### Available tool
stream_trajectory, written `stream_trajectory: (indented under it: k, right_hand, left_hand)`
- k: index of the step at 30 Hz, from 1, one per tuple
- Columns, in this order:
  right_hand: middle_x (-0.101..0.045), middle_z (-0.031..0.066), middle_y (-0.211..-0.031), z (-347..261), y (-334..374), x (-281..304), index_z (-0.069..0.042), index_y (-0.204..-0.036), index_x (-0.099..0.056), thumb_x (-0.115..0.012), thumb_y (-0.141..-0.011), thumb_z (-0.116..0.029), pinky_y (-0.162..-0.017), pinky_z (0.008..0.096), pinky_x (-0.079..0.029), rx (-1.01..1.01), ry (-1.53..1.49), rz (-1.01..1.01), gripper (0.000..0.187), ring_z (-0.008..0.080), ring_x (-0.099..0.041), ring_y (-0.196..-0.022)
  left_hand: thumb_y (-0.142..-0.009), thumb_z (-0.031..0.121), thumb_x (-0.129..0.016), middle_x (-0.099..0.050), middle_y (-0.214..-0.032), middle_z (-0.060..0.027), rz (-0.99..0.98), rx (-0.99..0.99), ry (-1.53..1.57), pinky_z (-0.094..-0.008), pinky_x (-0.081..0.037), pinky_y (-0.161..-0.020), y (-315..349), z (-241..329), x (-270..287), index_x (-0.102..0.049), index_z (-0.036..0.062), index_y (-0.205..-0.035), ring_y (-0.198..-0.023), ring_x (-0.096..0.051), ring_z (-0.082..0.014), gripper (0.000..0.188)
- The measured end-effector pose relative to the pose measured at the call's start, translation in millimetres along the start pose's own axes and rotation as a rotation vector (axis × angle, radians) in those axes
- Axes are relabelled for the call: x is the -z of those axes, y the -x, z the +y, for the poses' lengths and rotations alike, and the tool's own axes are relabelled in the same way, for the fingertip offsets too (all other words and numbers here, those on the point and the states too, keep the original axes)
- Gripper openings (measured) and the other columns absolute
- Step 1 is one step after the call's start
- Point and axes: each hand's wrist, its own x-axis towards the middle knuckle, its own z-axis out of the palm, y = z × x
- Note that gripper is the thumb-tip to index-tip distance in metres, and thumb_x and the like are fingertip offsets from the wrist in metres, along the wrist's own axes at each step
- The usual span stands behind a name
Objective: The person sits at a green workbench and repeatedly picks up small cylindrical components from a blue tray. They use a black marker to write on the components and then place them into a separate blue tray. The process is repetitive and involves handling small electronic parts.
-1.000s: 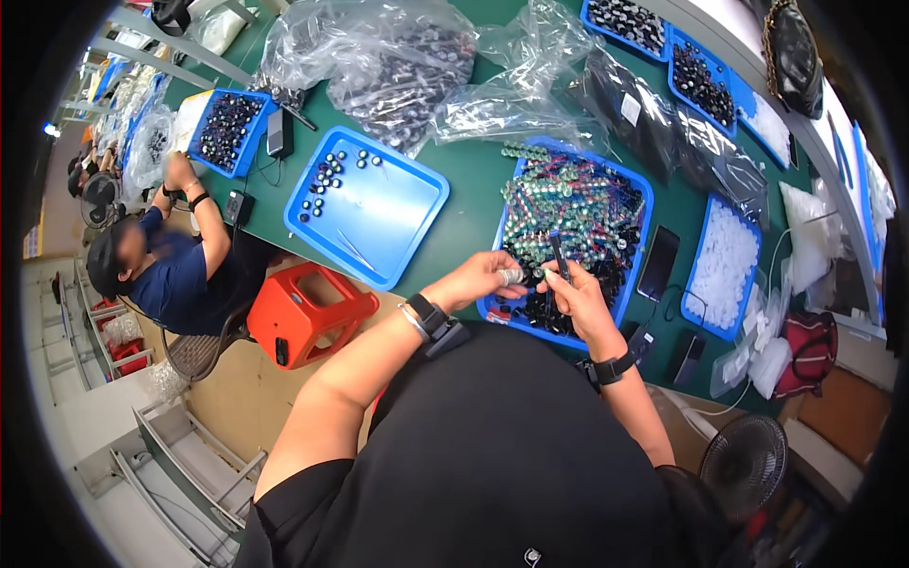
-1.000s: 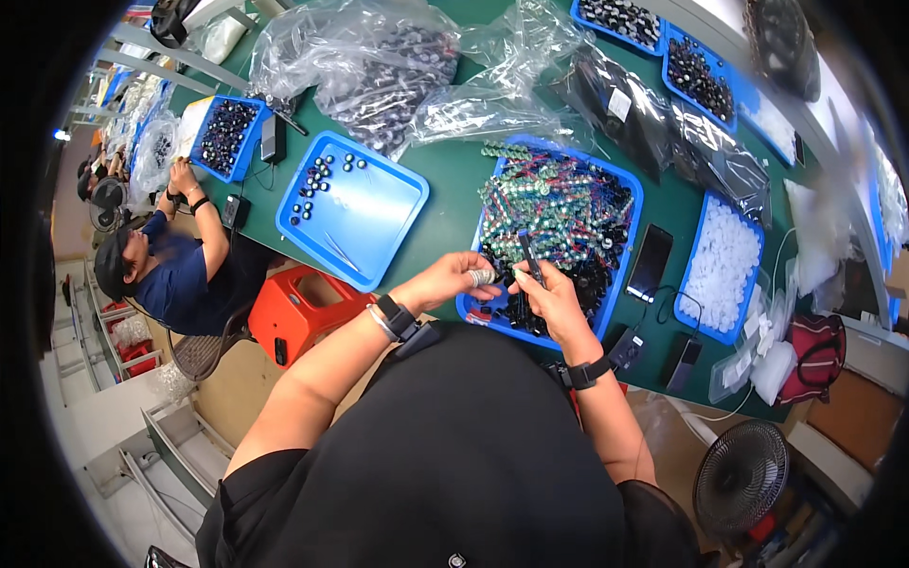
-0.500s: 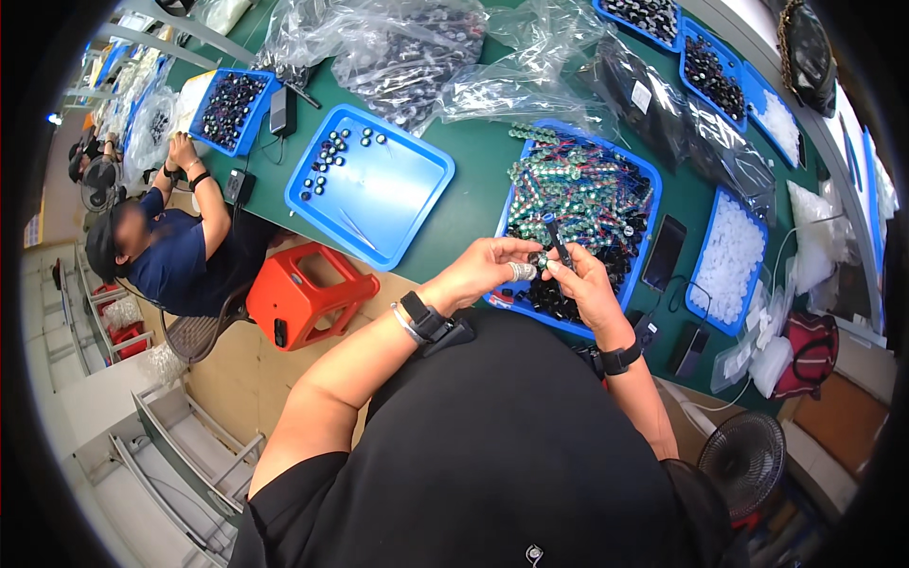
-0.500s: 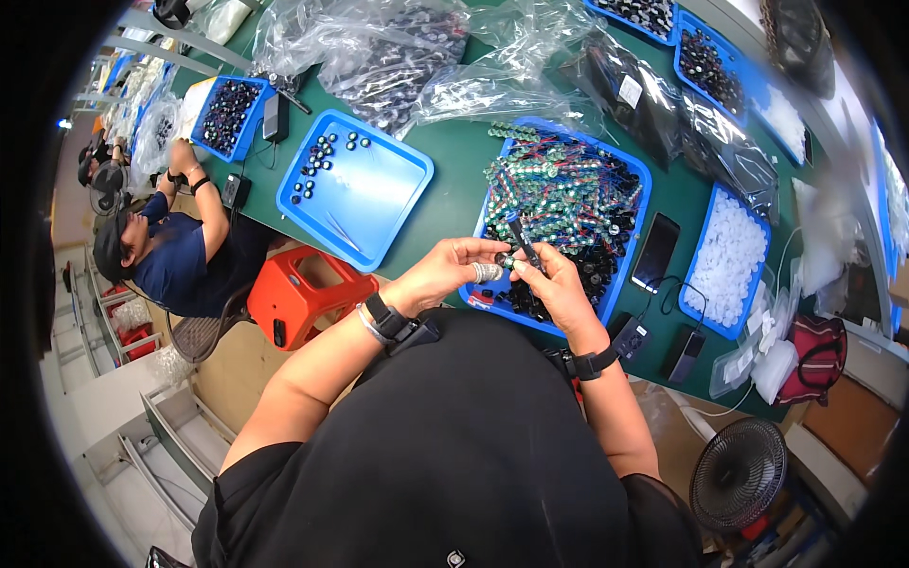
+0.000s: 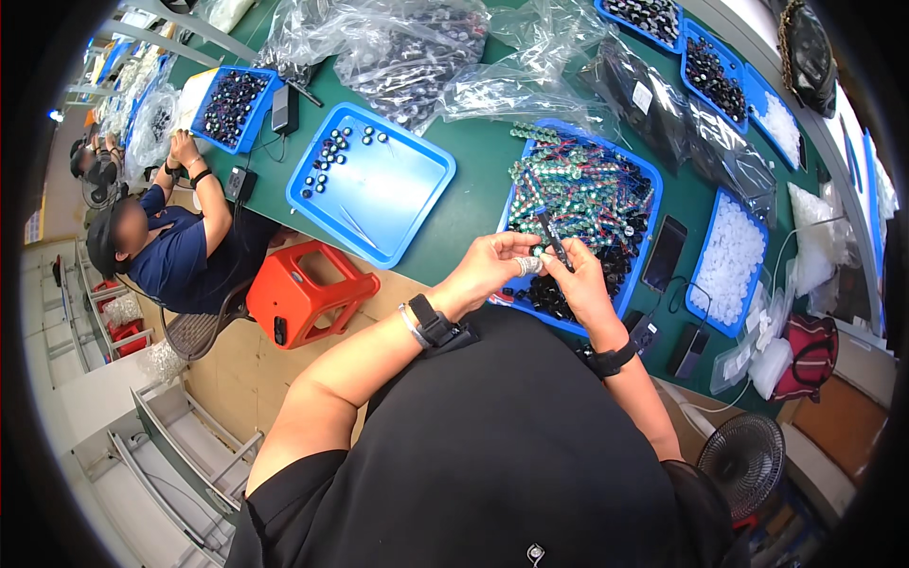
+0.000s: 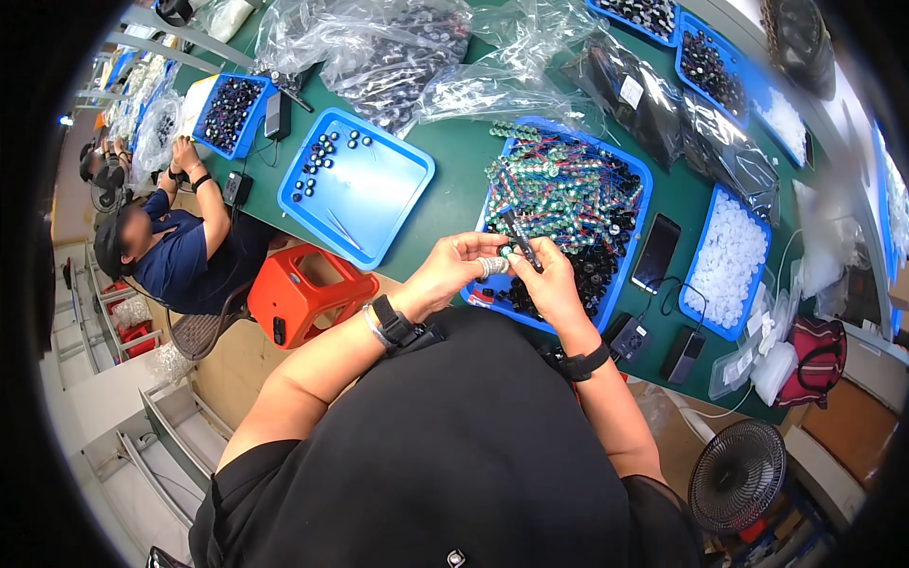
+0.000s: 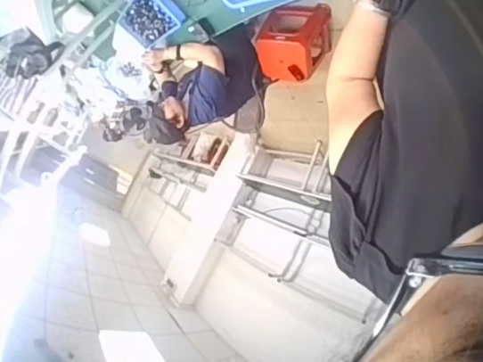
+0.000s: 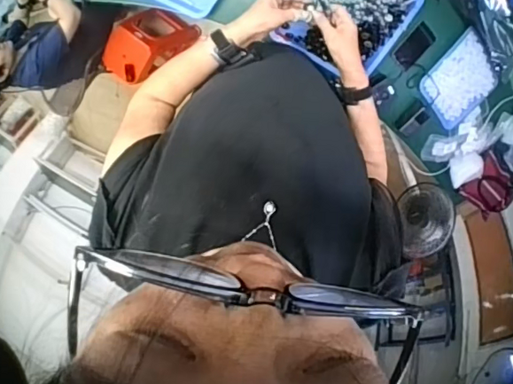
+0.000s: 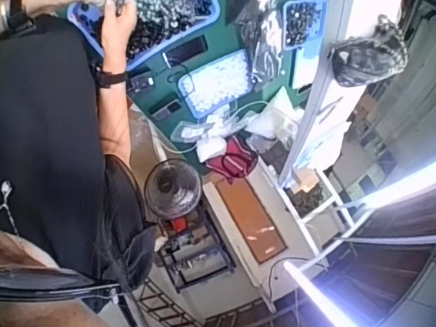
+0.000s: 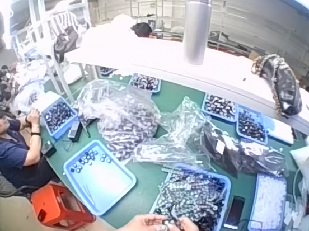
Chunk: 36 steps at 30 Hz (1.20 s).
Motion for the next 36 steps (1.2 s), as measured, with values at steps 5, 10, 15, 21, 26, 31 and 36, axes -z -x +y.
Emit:
stream_trajectory:
  k: [5, 10, 15, 21, 26, 31, 36]
  right_hand:
    - [-0.061, 0.0051, -0.084, 1, -4, 1, 0.002, -0.097, -0.054, -0.058, -0.087, -0.001, -0.071, 0.0246, -0.046, -0.086, 0.048, -0.035, 0.011, 0.0103, -0.058, -0.076]
    - [-0.063, 0.0052, -0.08, -6, -4, -8, 0.002, -0.101, -0.055, -0.058, -0.087, -0.003, -0.06, 0.021, -0.042, -0.092, 0.093, -0.073, 0.015, 0.0068, -0.054, -0.067]
    - [-0.063, 0.0053, -0.076, -17, -1, -8, -0.001, -0.095, -0.053, -0.058, -0.085, -0.003, -0.043, 0.0169, -0.032, -0.257, -0.042, -0.093, 0.011, 0.0028, -0.044, -0.052]
    - [-0.063, 0.0079, -0.077, -37, -2, -23, -0.002, -0.093, -0.051, -0.056, -0.085, -0.003, -0.042, 0.0171, -0.032, -0.227, -0.065, 0.015, 0.009, 0.0043, -0.048, -0.051]
    - [-0.064, 0.0095, -0.08, -33, -3, -16, 0.002, -0.099, -0.052, -0.054, -0.089, -0.002, -0.049, 0.02, -0.04, -0.147, -0.018, 0.073, 0.011, 0.0061, -0.048, -0.051]
    - [-0.065, 0.0102, -0.082, -21, -2, 10, 0.002, -0.104, -0.053, -0.056, -0.09, -0.007, -0.043, 0.0181, -0.035, -0.144, -0.029, 0.097, 0.017, 0.004, -0.043, -0.046]
    - [-0.065, 0.0085, -0.079, -11, 2, 28, -0.002, -0.105, -0.055, -0.058, -0.089, -0.01, -0.039, 0.016, -0.028, -0.162, -0.182, 0.135, 0.018, 0.0016, -0.038, -0.044]
  left_hand:
    - [-0.085, 0.003, -0.063, -0.065, -0.102, -0.0084, 0.044, -0.01, 0.035, -0.0261, -0.05, -0.082, -3, -6, 2, -0.054, -0.0062, -0.12, -0.092, -0.062, -0.0142, 0.037]
    - [-0.087, 0.005, -0.063, -0.066, -0.096, -0.0078, 0.001, 0.114, 0.052, -0.0262, -0.05, -0.079, -11, -13, 15, -0.057, -0.0059, -0.113, -0.087, -0.062, -0.0125, 0.029]
    - [-0.086, 0.001, -0.059, -0.065, -0.093, -0.0095, 0.083, -0.083, -0.151, -0.0301, -0.05, -0.074, -8, -13, 4, -0.058, -0.0031, -0.097, -0.082, -0.063, -0.0178, 0.012]
    - [-0.074, -0.005, -0.06, -0.059, -0.088, -0.015, 0.254, -0.801, -0.986, -0.037, -0.049, -0.068, -4, 1, 0, -0.056, -0.0001, -0.1, -0.079, -0.061, -0.0317, 0.027]
    - [-0.088, 0.006, -0.059, -0.063, -0.094, -0.0084, 0.498, -0.399, -0.166, -0.0281, -0.051, -0.066, -24, -16, 28, -0.057, -0.0015, -0.103, -0.079, -0.061, -0.0153, 0.016]
    - [-0.089, 0.01, -0.059, -0.064, -0.095, -0.008, 0.439, -0.111, 0.133, -0.029, -0.054, -0.077, -23, -14, 104, -0.058, -0.0019, -0.105, -0.08, -0.062, -0.015, 0.02]
    - [-0.084, 0.014, -0.062, -0.063, -0.091, -0.0104, 0.587, -0.325, 0.011, -0.029, -0.052, -0.072, -8, 8, 149, -0.058, -0.0036, -0.103, -0.075, -0.063, -0.018, 0.026]
